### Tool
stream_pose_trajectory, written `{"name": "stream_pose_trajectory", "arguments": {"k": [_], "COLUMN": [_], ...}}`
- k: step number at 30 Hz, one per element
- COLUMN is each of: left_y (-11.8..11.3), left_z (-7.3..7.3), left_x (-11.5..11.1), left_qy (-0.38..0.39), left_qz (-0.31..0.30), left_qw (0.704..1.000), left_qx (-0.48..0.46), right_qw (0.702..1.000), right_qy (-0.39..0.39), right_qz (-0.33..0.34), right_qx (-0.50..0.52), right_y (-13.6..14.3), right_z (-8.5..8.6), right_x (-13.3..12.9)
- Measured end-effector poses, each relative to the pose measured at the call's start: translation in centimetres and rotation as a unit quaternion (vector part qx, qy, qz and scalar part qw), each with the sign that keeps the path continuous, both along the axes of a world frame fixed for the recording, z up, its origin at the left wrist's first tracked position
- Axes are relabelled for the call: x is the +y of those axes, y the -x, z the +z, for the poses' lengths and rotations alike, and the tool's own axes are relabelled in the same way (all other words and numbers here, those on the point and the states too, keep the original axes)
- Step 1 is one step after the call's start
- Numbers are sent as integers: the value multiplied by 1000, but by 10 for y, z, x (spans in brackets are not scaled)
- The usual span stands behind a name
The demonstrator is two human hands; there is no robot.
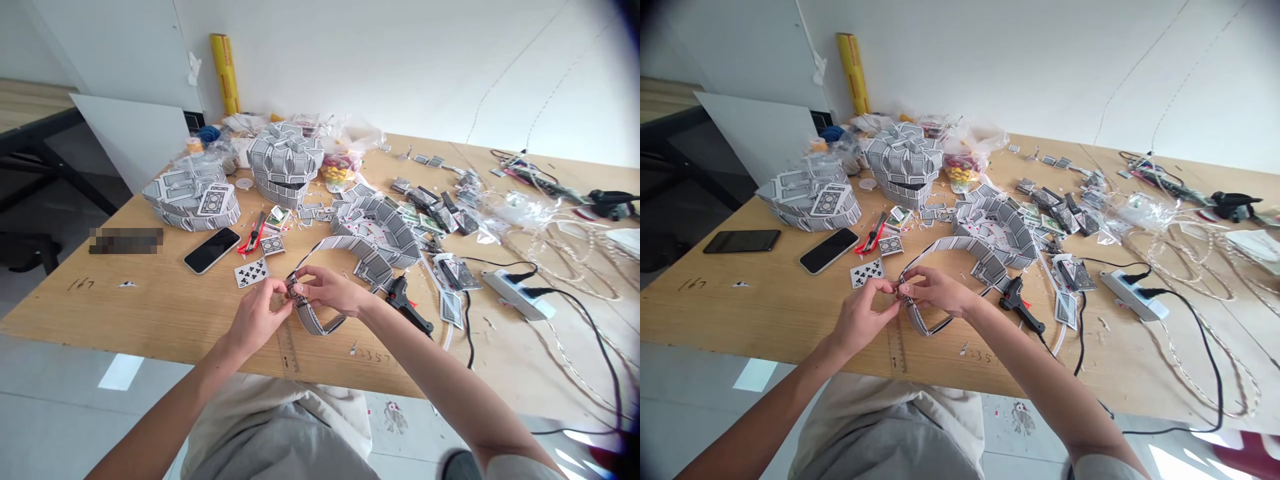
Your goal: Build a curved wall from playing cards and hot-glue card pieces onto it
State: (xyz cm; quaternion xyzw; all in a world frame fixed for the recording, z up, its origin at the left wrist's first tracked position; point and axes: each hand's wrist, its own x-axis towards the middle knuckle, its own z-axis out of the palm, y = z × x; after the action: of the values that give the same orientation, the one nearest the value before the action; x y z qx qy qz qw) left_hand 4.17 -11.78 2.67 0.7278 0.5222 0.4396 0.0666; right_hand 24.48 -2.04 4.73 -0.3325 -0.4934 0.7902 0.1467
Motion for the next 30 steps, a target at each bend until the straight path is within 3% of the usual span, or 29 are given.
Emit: {"name": "stream_pose_trajectory", "arguments": {"k": [15, 30], "left_y": [1, -7], "left_z": [-2, -6], "left_x": [5, 8], "left_qy": [40, 36], "left_qz": [-14, -3], "left_qw": [997, 999], "left_qx": [-58, 13], "right_qw": [1000, 999], "right_qy": [20, 26], "right_qz": [-1, -21], "right_qx": [-3, -22], "right_y": [-1, 0], "right_z": [1, 3], "right_x": [2, 0]}}
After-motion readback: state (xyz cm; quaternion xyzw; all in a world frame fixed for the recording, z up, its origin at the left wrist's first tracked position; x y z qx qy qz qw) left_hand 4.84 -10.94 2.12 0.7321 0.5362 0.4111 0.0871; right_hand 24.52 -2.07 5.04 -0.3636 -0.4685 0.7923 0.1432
